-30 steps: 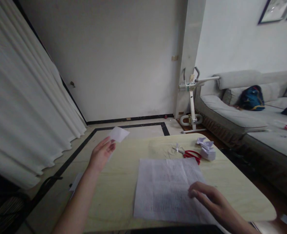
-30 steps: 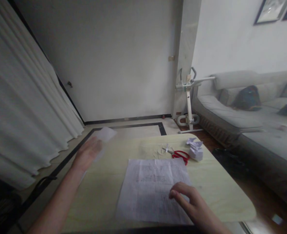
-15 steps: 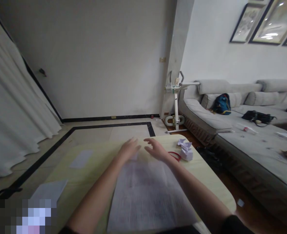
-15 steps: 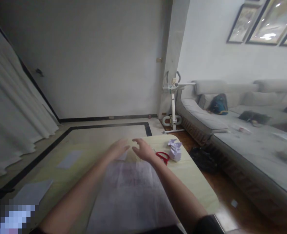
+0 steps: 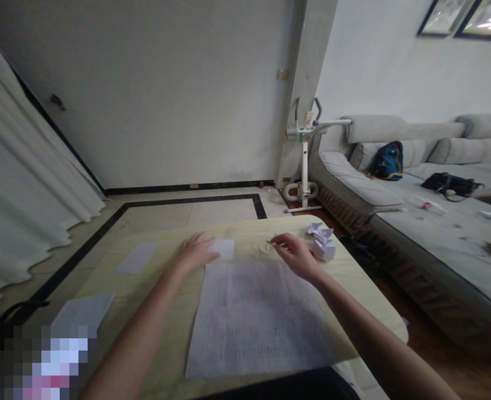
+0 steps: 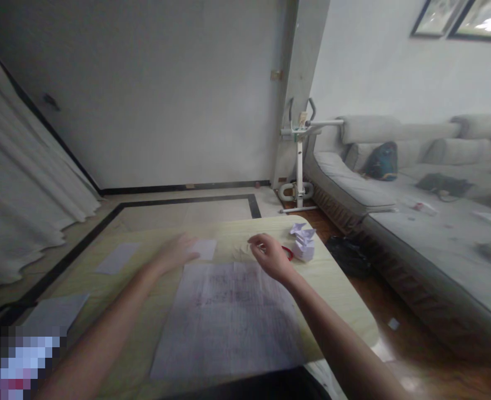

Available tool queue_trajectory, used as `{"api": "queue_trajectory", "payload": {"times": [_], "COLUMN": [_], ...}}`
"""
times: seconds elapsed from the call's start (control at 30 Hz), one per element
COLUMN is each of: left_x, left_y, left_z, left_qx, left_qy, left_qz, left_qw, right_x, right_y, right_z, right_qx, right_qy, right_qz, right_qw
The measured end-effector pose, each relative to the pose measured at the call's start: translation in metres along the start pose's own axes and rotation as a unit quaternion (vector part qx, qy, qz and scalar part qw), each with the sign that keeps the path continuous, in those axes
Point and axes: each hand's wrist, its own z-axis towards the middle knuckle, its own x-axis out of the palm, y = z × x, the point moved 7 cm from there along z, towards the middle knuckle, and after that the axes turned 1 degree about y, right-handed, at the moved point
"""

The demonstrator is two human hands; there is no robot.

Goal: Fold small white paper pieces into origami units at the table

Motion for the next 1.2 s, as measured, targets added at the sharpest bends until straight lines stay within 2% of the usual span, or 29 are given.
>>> {"api": "queue_trajectory", "payload": {"times": [0.17, 0.33, 0.47, 0.57, 0.6, 0.7, 0.8, 0.87, 0.93, 1.07, 1.2], "left_x": [-0.004, -0.024, -0.044, -0.051, -0.05, -0.036, -0.024, -0.018, -0.017, -0.01, 0.001], "left_y": [-0.004, -0.019, -0.052, -0.088, -0.102, -0.135, -0.151, -0.154, -0.153, -0.149, -0.142], "left_z": [0.001, -0.003, -0.02, -0.047, -0.059, -0.096, -0.129, -0.143, -0.151, -0.158, -0.164], "left_qx": [-0.004, 0.004, 0.02, 0.027, 0.032, 0.027, -0.023, -0.061, -0.087, -0.122, -0.132], "left_qy": [-0.024, -0.082, -0.135, -0.158, -0.149, -0.087, -0.053, -0.051, -0.069, -0.102, -0.122], "left_qz": [-0.046, -0.142, -0.219, -0.269, -0.292, -0.425, -0.522, -0.576, -0.596, -0.606, -0.619], "left_qw": [0.999, 0.987, 0.966, 0.95, 0.944, 0.901, 0.851, 0.813, 0.795, 0.779, 0.765], "right_x": [-0.006, -0.011, -0.01, 0.001, 0.007, 0.025, 0.034, 0.034, 0.031, 0.024, 0.016], "right_y": [0.007, 0.003, 0.009, 0.026, 0.031, 0.047, 0.052, 0.055, 0.057, 0.056, 0.049], "right_z": [-0.005, -0.013, -0.018, -0.025, -0.028, -0.044, -0.065, -0.08, -0.093, -0.106, -0.108], "right_qx": [0.003, 0.012, 0.018, 0.029, 0.038, 0.062, 0.121, 0.152, 0.168, 0.19, 0.199], "right_qy": [-0.003, 0.002, 0.0, 0.0, 0.008, 0.024, 0.026, 0.032, 0.035, 0.02, -0.005], "right_qz": [0.008, 0.018, 0.026, 0.069, 0.094, 0.187, 0.245, 0.254, 0.244, 0.242, 0.227], "right_qw": [1.0, 1.0, 0.999, 0.997, 0.995, 0.98, 0.962, 0.955, 0.954, 0.951, 0.953]}}
